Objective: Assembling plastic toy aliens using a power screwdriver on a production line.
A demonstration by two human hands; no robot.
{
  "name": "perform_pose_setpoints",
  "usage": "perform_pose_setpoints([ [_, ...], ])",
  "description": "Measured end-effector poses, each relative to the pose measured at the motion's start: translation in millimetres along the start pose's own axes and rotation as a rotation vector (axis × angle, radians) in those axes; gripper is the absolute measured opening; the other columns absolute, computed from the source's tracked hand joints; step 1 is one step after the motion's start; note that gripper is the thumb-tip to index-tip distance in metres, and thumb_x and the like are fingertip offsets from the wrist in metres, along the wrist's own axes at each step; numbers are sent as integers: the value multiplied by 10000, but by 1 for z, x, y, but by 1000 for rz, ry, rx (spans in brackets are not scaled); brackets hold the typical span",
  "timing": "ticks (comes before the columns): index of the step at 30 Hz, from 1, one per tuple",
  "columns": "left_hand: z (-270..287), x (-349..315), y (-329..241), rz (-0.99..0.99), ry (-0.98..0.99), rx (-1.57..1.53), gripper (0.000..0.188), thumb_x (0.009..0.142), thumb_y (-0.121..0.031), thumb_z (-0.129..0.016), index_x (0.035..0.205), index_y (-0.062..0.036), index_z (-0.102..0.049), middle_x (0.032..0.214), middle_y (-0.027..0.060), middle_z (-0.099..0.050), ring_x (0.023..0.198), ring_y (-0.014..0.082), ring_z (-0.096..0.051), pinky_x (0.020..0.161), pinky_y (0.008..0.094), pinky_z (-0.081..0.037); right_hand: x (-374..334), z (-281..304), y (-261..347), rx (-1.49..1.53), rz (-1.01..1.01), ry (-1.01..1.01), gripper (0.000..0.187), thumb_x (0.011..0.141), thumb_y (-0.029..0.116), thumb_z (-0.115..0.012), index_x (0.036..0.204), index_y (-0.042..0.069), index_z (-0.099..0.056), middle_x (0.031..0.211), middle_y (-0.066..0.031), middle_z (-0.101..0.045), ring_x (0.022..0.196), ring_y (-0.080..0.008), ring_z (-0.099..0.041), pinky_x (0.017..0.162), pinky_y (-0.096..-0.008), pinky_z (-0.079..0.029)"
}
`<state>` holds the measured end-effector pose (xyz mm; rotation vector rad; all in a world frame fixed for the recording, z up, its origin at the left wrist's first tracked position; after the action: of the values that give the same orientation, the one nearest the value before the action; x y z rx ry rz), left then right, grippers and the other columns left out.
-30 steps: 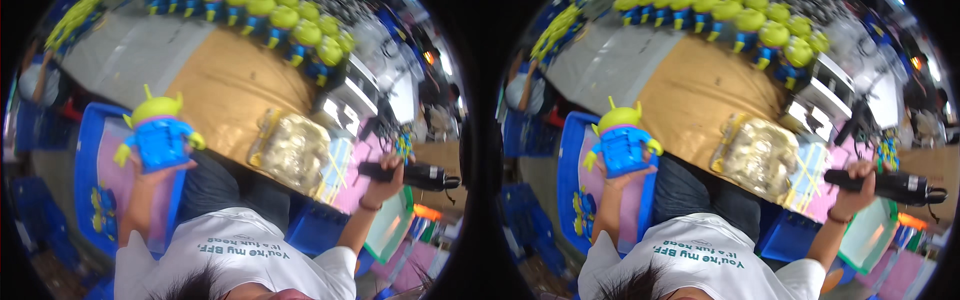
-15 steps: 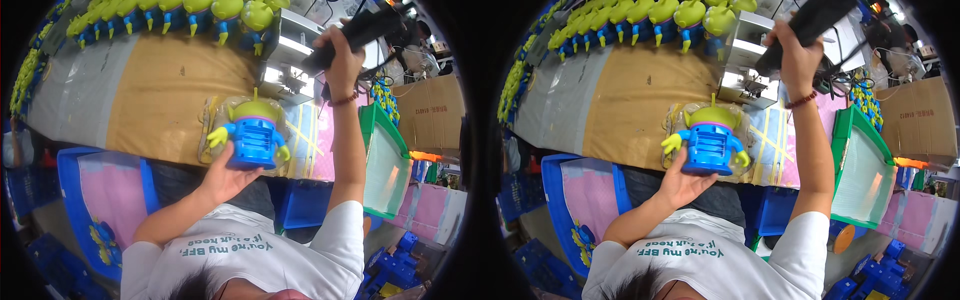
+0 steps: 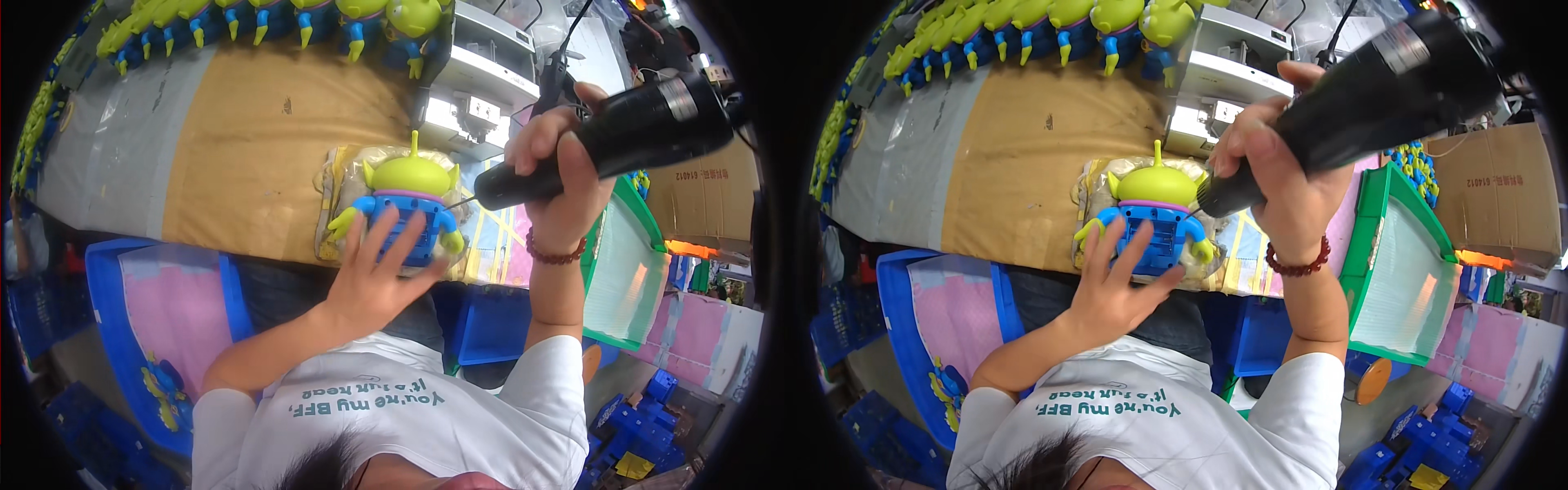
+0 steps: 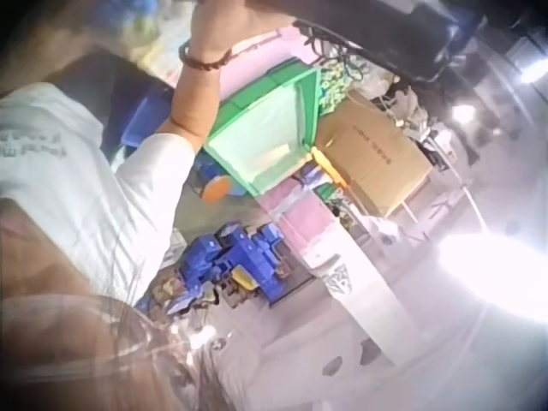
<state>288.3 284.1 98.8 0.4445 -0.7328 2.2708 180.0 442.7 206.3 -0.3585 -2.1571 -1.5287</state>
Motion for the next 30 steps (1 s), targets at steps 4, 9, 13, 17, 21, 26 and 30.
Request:
perform_pose_setpoints([
  [4,-41,8,20,82,-33,213,499,738,-283,-725,1205,-392,-587,1439,222,-353,1278,487,-371,994,639,-319,-8,-8,-4,54,31,29,569,869,26,-648,1326,-9,-312,758,-120,-581,617,-207,-588,621,-341,-514],
  [9,-44,4,22,76,-11,223,459,790,-301,-673,1223,-423,-579,1447,221,-355,1294,480,-368,1010,602,-334,-28,-15,-21,-52,-34,56,579,854,134,-693,1305,79,-334,748,-74,-545,593,-177,-550,579,-337,-479],
  [13,-43,3,22,83,-6,177,411,784,-319,-672,1185,-397,-630,1448,216,-365,1310,483,-359,1022,605,-323,-35,-16,-40,-100,138,374,625,756,-46,-632,1296,77,-340,710,-87,-570,604,-182,-593,539,-280,-503],
  [17,-41,4,22,94,6,114,379,804,-260,-622,1177,-323,-640,1453,234,-361,1306,497,-352,1022,595,-322,-34,-15,-43,-35,122,403,660,722,-63,-635,1307,77,-362,712,-81,-572,603,-193,-593,552,-291,-505],
  [21,-42,5,23,111,-5,100,362,819,-237,-587,1174,-289,-635,1461,229,-359,1299,490,-367,1024,578,-325,-33,-14,-45,40,99,407,689,712,-58,-641,1324,83,-357,728,-78,-573,599,-206,-588,564,-320,-509],
  [26,-42,4,25,132,-1,78,349,823,-240,-582,1165,-286,-637,1452,207,-381,1295,478,-382,1036,549,-323,-37,-10,-43,29,35,323,707,745,5,-693,1348,151,-354,729,-60,-590,579,-221,-600,551,-342,-508],
  [30,-40,5,25,132,-6,70,323,835,-242,-578,1150,-277,-641,1434,202,-404,1289,476,-391,1041,534,-321,-35,-12,-43,86,46,413,670,749,20,-708,1325,157,-393,740,-59,-605,581,-216,-613,520,-333,-492],
])
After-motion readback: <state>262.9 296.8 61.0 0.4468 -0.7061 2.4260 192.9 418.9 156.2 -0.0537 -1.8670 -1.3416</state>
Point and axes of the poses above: each hand's wrist, its own x-axis towards the middle knuckle, its own z-axis out of the back of the hand, y = z × x, the point moved 6 cm from there along x, towards the middle knuckle
